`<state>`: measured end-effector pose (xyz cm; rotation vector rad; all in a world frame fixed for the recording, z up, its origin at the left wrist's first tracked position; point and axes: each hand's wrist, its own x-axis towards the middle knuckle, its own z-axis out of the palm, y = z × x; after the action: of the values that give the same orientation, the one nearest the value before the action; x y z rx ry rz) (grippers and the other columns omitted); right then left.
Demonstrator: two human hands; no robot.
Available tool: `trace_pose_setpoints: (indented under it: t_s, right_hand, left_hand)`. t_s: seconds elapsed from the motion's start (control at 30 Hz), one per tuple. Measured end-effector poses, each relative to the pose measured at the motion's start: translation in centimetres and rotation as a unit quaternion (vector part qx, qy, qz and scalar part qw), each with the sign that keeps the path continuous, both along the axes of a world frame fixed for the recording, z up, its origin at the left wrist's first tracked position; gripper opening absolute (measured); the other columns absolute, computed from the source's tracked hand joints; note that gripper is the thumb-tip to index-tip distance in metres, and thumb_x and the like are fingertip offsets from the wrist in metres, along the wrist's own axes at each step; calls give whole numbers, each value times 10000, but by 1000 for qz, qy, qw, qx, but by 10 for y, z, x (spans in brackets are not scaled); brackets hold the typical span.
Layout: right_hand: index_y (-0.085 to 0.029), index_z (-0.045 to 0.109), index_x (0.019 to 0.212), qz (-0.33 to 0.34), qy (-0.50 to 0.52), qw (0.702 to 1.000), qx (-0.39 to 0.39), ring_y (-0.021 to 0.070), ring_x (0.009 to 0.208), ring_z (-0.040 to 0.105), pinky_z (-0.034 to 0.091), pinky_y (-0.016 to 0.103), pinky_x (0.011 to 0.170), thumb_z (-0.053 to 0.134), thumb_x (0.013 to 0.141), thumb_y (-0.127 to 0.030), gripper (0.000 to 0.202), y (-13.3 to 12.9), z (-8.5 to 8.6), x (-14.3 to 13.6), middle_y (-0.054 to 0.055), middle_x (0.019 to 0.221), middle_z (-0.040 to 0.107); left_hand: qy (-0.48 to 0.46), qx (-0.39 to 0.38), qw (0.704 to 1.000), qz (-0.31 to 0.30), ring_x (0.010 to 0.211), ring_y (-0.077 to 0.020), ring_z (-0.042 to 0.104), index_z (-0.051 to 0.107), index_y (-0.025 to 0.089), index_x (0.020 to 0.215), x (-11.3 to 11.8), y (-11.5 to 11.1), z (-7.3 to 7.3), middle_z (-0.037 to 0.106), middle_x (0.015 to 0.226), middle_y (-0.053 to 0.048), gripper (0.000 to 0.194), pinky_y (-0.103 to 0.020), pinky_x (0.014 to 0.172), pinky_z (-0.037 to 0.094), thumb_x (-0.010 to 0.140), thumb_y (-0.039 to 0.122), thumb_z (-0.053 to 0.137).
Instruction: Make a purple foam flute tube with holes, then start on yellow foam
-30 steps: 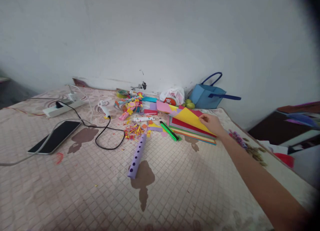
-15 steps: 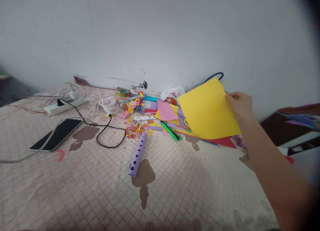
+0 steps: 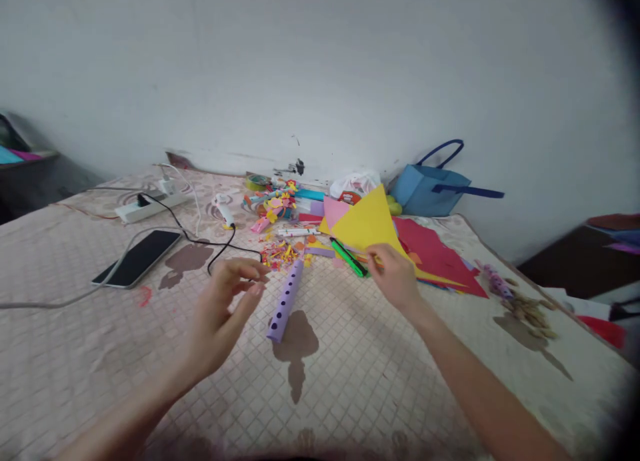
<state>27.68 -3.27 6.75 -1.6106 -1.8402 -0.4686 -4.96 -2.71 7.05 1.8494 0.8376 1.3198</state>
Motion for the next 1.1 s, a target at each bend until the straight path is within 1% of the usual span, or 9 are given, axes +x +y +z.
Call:
trace_pose_setpoints:
  t_s: [0.1,0.17,0.33,0.47,0.57,0.67,0.83,0.97,1.1]
  right_hand:
    - [-198,567,854,8,4,1000,-24,210,772,625,481,321,694,417,882,-178,154,3,-46,-4,68,817,659]
    - [-192,565,861,12,12,999,-28,205,768,629,484,314,693,414,875,-162,155,3,-63,-4,68,819,661]
    - [-197,568,872,27,36,998,-42,200,764,635,494,312,695,433,878,-190,135,0,-78,1,60,825,663]
    - [-190,575,882,27,62,997,-36,194,735,637,508,309,675,444,881,-212,133,-1,-82,5,56,808,661]
    - [-184,578,884,20,86,996,-16,184,714,638,515,300,654,451,885,-235,137,-2,-82,8,61,816,664]
    - [-185,578,876,12,107,994,11,176,705,640,518,294,642,457,891,-257,141,-5,-77,8,63,828,668]
    - [-183,583,899,16,109,993,50,181,750,643,523,307,690,474,891,-242,125,-18,-65,3,63,836,669]
    - [-187,586,927,49,71,992,90,176,816,647,519,305,757,490,884,-171,106,-38,-57,-11,64,880,675]
    - [-195,579,980,92,71,990,82,165,856,646,512,293,799,521,862,-99,163,-67,-55,-45,59,920,670]
  left_hand:
    - [148,-70,986,-17,899,-186,601,476,201,1082,15,24,-28,559,1092,-78,271,-345,715,537,896,397,487]
    - [232,-77,969,-32,908,-215,602,418,190,1180,25,34,-43,522,1170,-120,413,-370,692,541,863,437,512]
    - [390,-7,921,-3,1093,-324,552,225,199,1387,50,31,-53,467,1261,-170,814,-459,862,480,727,372,667]
    - [424,12,906,9,1043,-305,573,190,187,1401,56,31,-57,475,1242,-174,836,-419,808,496,670,124,590]
    - [371,56,927,26,1036,-270,570,243,206,1368,45,42,-54,485,1232,-155,792,-394,809,499,642,71,529]
    - [340,86,932,89,945,-232,594,278,211,1349,22,65,-42,509,1182,-129,713,-377,794,502,686,95,510]
    - [412,60,882,220,1044,-264,553,321,141,1333,-25,116,-26,518,1191,-155,619,-382,859,470,747,130,522]
    - [430,30,862,267,1034,-297,548,359,49,1304,-54,149,-34,522,1180,-205,583,-411,872,445,753,114,538]
    - [445,12,847,290,1024,-295,560,391,58,1283,-66,166,-44,547,1139,-188,540,-381,823,460,772,140,544]
